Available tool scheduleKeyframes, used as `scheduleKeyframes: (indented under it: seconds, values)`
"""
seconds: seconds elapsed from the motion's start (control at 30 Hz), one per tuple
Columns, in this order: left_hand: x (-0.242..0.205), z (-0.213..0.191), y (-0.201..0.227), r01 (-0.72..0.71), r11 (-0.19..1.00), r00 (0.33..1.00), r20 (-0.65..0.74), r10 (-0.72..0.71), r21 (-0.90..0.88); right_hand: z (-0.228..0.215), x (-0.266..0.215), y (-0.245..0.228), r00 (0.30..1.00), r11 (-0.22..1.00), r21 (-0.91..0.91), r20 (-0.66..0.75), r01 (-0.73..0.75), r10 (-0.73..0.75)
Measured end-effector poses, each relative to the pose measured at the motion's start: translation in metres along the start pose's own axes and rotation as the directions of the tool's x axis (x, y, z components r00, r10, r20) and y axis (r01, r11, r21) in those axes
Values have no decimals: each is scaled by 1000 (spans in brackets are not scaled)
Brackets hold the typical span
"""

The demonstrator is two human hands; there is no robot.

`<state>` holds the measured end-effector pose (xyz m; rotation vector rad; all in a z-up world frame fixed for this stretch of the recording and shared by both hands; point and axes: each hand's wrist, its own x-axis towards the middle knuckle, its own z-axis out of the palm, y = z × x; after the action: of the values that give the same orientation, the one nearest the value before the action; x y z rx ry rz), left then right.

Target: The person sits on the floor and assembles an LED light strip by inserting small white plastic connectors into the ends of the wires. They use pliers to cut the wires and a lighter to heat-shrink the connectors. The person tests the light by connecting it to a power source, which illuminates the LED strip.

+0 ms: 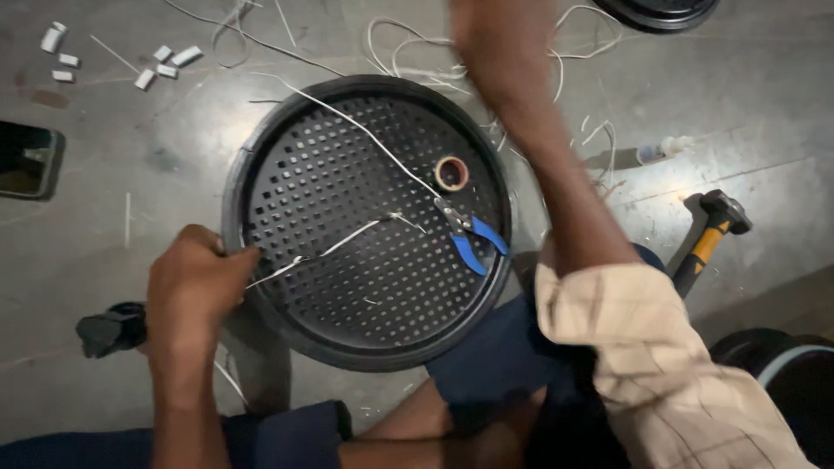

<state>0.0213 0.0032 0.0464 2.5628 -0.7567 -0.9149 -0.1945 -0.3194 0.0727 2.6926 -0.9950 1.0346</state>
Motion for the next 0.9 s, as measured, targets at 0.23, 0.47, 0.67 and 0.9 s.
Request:
scheduleKeyframes:
  seconds: [0.23,0.47,0.67,0.9]
  values:
    - [-8,-1,4,80,993,992,-103,-71,87,-124,-85,55,988,985,83,49,-150,146]
    - [-3,5,-5,10,992,987,-161,10,123,-91,-133,91,796,854,-98,323,-511,513]
    - [2,7,-9,65,988,996,-75,-55,138,-69,-136,105,604,735,-82,512,-673,610]
    - [9,12,-13,34,985,996,-82,-21,168,-90,-120,77,640,766,-154,460,-624,615]
